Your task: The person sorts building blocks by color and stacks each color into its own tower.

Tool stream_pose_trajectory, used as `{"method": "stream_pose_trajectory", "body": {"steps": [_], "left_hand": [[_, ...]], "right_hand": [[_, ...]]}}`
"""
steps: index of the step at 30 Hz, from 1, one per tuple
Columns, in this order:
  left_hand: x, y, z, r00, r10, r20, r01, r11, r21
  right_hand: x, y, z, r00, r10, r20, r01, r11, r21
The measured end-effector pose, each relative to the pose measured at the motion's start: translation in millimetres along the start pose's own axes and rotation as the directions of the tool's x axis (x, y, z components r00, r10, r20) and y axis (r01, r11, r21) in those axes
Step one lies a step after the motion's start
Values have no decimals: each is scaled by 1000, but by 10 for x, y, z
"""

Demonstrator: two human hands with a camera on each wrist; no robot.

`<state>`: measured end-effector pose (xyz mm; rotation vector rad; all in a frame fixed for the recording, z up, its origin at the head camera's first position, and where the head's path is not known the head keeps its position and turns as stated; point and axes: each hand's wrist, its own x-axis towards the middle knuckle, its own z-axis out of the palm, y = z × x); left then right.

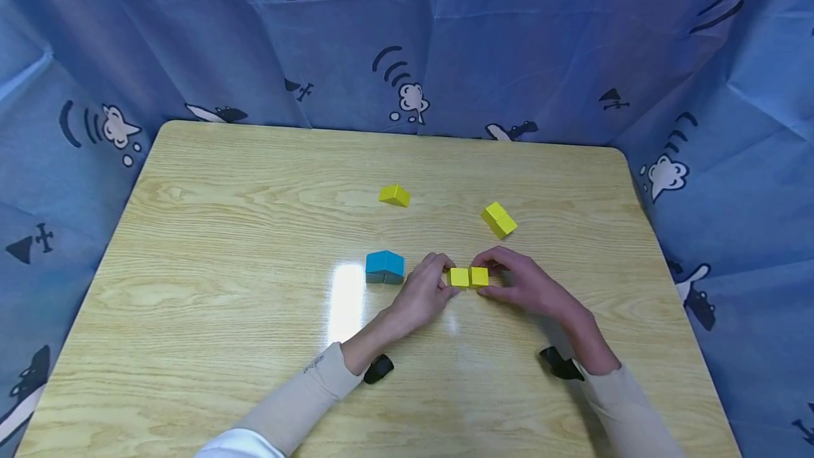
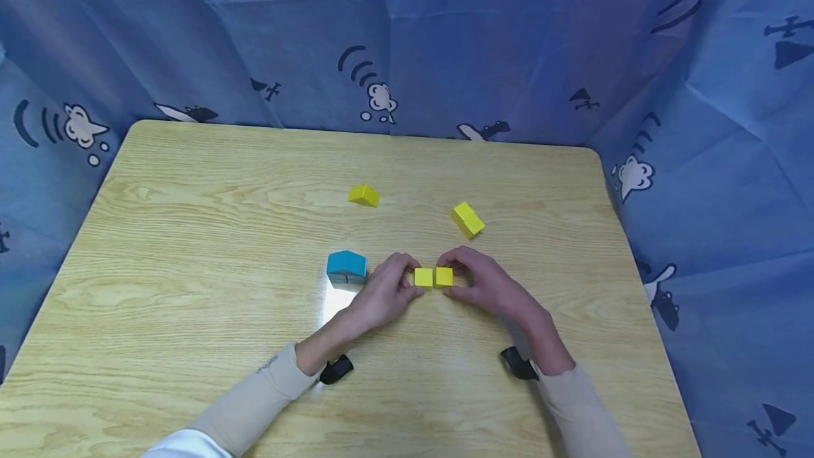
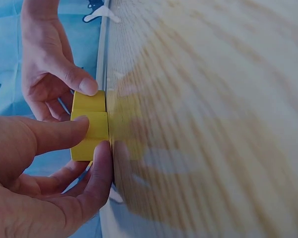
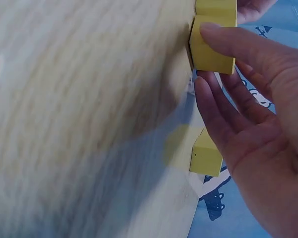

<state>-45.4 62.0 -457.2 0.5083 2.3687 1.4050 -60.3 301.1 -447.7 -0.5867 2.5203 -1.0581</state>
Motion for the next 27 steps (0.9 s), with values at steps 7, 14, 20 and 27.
{"method": "stream_pose_trajectory", "body": {"steps": [7,14,20,27], "left_hand": [[-1,6,-8,1000,-3,5,3,1000,-3],[3,-2,-11,1000,1,8,-1,1000,0],[8,4,-11,1000,-3,8,3,1000,3],[12,-2,-4,1000,-4,5,4,1000,-3]], "right_hand": [[-5,-38,22,1000,-14,-7,14,1000,-4],[-2,-47,44,1000,-5,-6,5,1000,-13],[12,-56,37,1000,-1,1,1,1000,-10],[20,-56,59,1000,10,-4,-10,1000,-14]]}}
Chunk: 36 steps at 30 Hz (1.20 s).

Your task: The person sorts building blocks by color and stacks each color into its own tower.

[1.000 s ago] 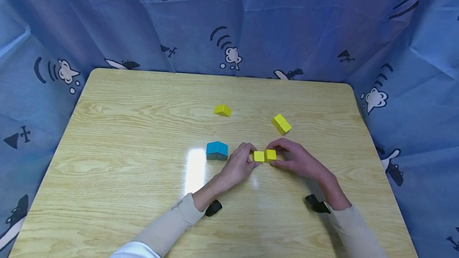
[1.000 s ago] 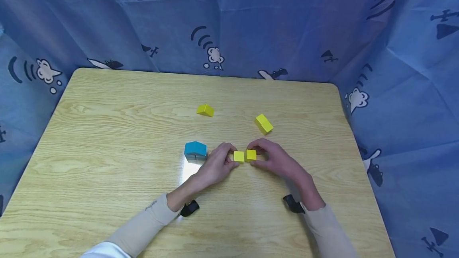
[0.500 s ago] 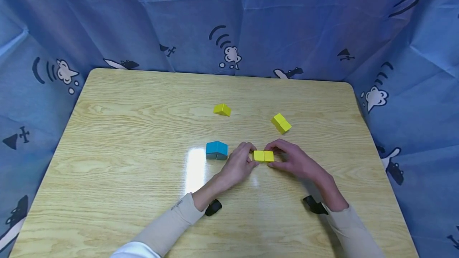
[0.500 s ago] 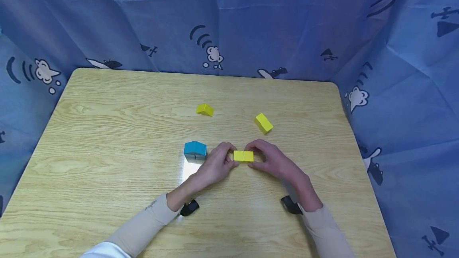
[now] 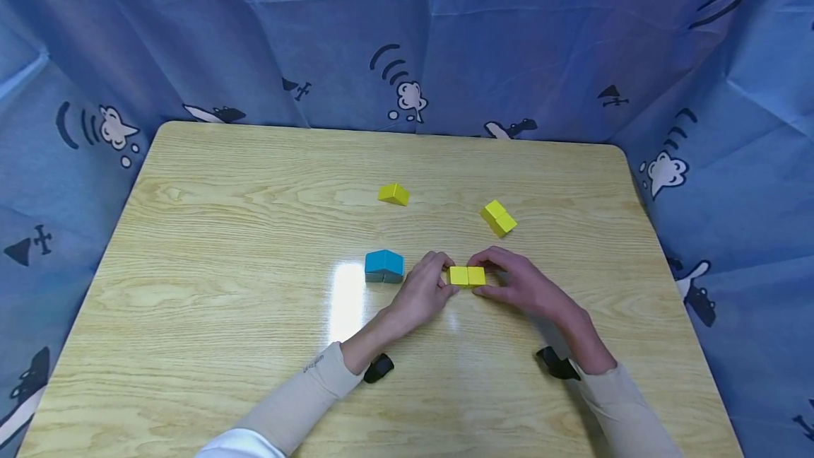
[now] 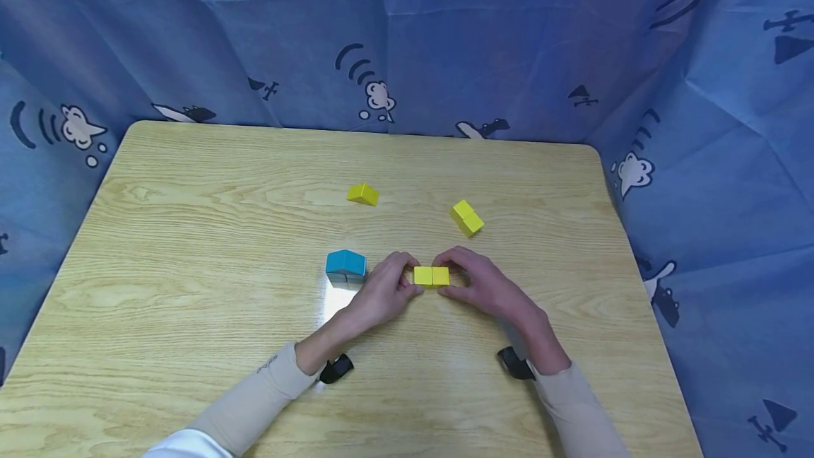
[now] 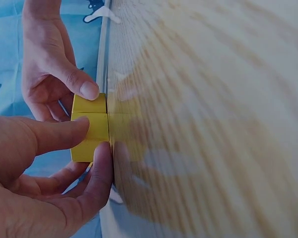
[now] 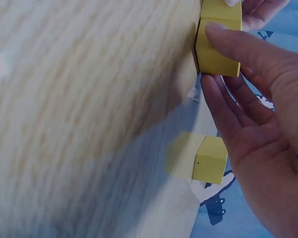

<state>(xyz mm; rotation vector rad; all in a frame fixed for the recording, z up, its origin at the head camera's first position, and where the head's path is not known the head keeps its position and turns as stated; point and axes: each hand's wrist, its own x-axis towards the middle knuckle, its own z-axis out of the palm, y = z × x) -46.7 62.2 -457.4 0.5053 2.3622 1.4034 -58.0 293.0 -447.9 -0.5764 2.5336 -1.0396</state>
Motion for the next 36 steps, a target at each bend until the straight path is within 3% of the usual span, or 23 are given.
{"method": "stream_pose_trajectory", "body": {"steps": [14,19,22,27,32,36], "left_hand": [[16,14,10,1000,-14,-4,14,1000,-4],[10,22,6,1000,-29,-1,29,1000,-12],[7,22,6,999,-33,0,33,999,-13],[3,12,7,1000,-31,-1,31,999,-14],[-5,11,8,1000,-30,2,30,999,-14],[-3,14,9,1000,-27,2,27,1000,-10]], "right_hand": [[-28,-17,-89,1000,-21,-7,21,1000,-6],[-33,23,-167,996,26,-85,-24,999,21],[-8,64,-196,980,31,-198,-32,999,-2],[47,112,-228,930,-15,-368,-21,995,-94],[114,151,-261,892,-34,-450,-25,992,-124],[187,177,-279,885,2,-466,-69,990,-126]]}}
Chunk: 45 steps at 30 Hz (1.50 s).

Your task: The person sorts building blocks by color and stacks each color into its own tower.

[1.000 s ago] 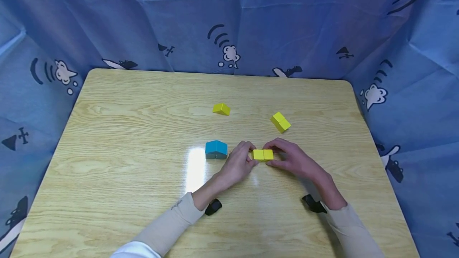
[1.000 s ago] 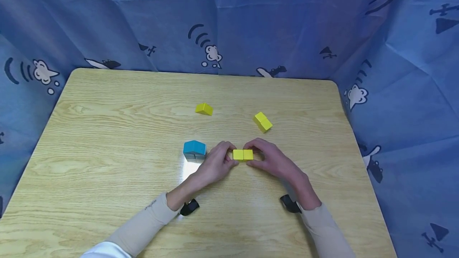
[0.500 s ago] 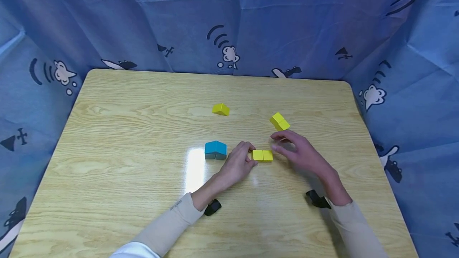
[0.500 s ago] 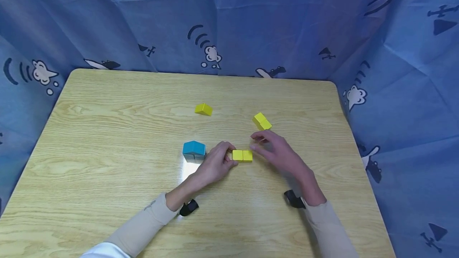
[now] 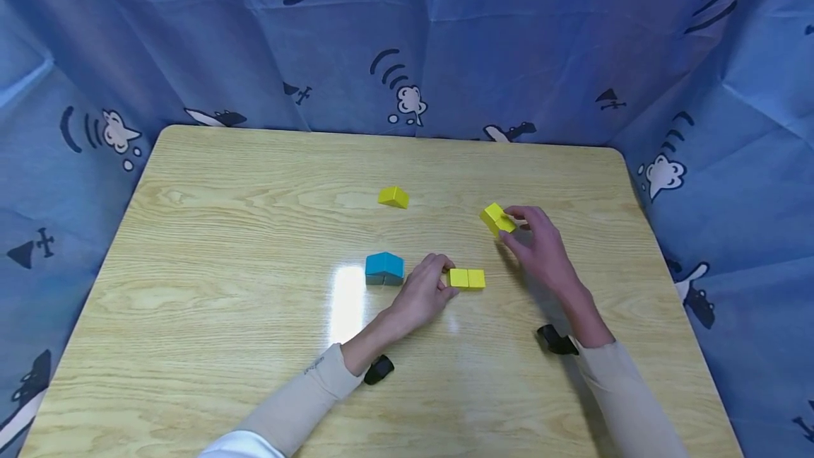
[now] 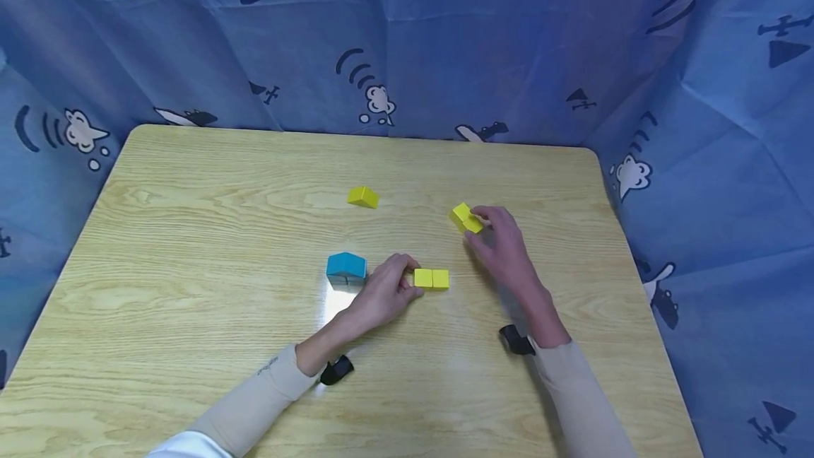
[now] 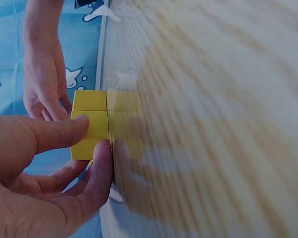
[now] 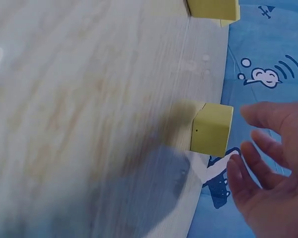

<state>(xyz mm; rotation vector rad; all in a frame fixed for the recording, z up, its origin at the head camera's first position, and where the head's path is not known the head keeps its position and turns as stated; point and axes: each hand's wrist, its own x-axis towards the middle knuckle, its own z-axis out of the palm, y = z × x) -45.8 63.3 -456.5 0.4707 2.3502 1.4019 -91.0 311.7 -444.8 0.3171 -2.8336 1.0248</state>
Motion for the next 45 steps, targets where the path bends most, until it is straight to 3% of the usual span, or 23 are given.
{"method": "stream_pose_trajectory", "body": {"steps": [9,16,22,31,45], "left_hand": [[12,-8,8,1000,3,6,-3,1000,16],[17,-19,-1,1000,12,-2,-12,1000,22],[13,-24,1,1000,23,-2,-23,1000,21],[11,-14,-19,1000,22,4,-22,1000,21],[12,-25,-15,1000,29,8,-29,999,18]], "right_hand": [[99,32,63,988,142,63,-142,990,-14],[53,-2,26,981,175,83,-171,984,-49],[-27,9,9,988,129,86,-125,991,-52],[-146,-25,-31,995,22,98,-26,999,42],[-241,-128,-43,990,-26,136,6,989,146]]}}
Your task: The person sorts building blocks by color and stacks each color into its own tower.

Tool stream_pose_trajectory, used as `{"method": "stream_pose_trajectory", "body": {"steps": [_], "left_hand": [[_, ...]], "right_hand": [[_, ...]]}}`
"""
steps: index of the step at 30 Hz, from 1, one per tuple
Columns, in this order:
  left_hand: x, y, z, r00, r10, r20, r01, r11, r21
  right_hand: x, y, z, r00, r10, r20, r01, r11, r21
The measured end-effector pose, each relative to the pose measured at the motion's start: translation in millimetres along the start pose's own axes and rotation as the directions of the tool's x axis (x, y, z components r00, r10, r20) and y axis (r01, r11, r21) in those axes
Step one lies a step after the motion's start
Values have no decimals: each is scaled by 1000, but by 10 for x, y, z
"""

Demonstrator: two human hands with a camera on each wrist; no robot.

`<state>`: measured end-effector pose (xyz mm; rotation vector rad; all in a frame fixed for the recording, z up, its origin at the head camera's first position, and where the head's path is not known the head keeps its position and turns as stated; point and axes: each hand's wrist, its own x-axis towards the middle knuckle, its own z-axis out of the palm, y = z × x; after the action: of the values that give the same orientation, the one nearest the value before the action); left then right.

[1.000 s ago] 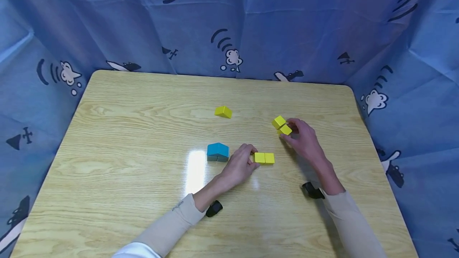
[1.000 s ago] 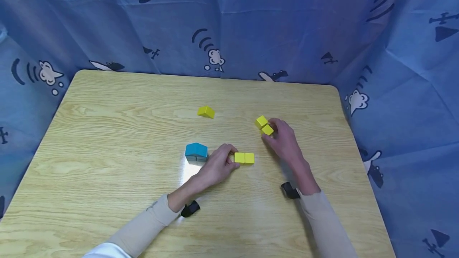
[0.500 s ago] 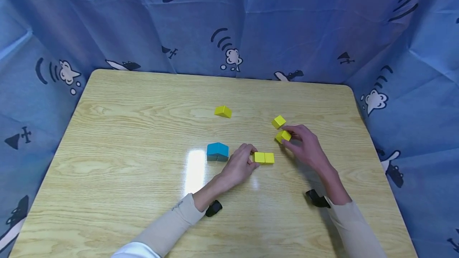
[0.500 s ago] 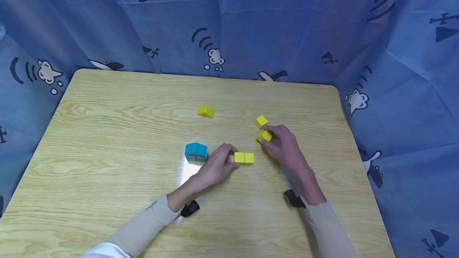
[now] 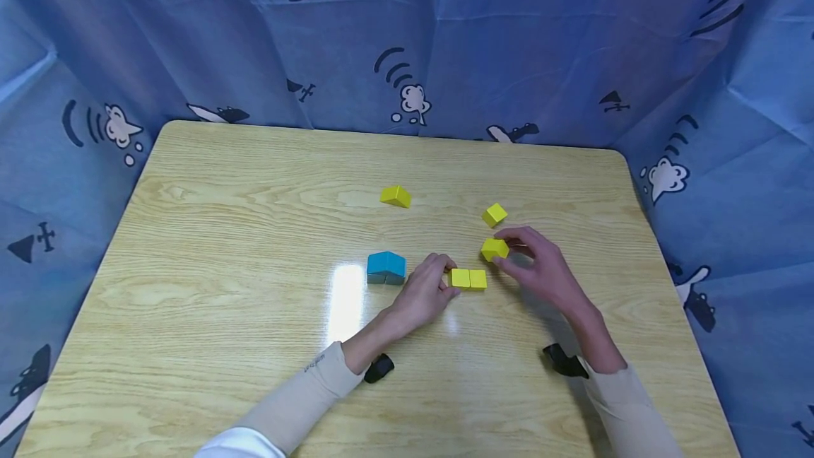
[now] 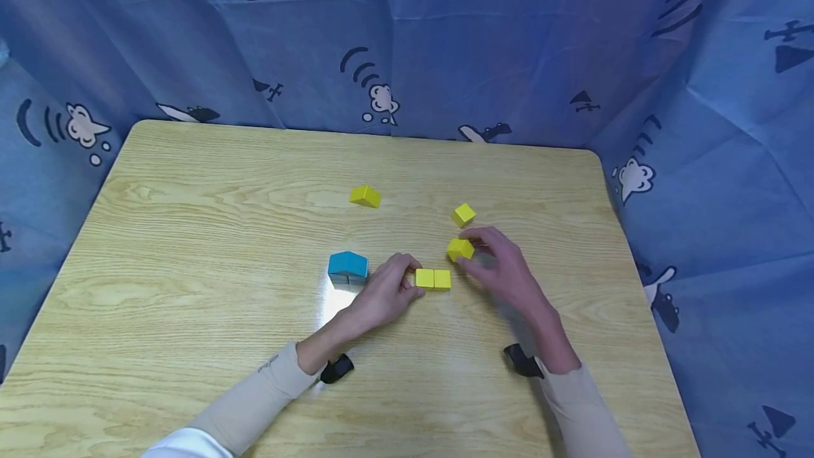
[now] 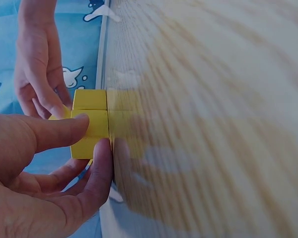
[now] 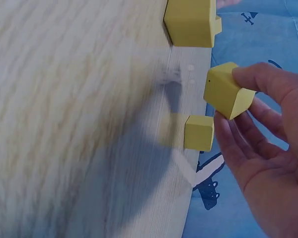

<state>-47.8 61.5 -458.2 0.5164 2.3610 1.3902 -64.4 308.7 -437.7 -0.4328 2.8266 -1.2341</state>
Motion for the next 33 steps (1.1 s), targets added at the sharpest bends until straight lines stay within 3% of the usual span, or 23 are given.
{"method": "stream_pose_trajectory", "body": {"steps": [9,15,26,33], "left_hand": [[-3,-7,-2,1000,-2,3,2,1000,1],[-4,-5,-12,1000,4,4,-4,1000,-1],[5,-17,-13,1000,23,2,-23,1000,4],[4,-7,-30,1000,19,7,-19,1000,13]], "right_hand": [[-17,-119,24,997,-32,67,27,997,76],[-15,-185,76,991,-35,127,26,997,75],[19,-306,152,957,-198,214,195,980,34],[27,-365,188,946,-224,235,219,975,47]]}}
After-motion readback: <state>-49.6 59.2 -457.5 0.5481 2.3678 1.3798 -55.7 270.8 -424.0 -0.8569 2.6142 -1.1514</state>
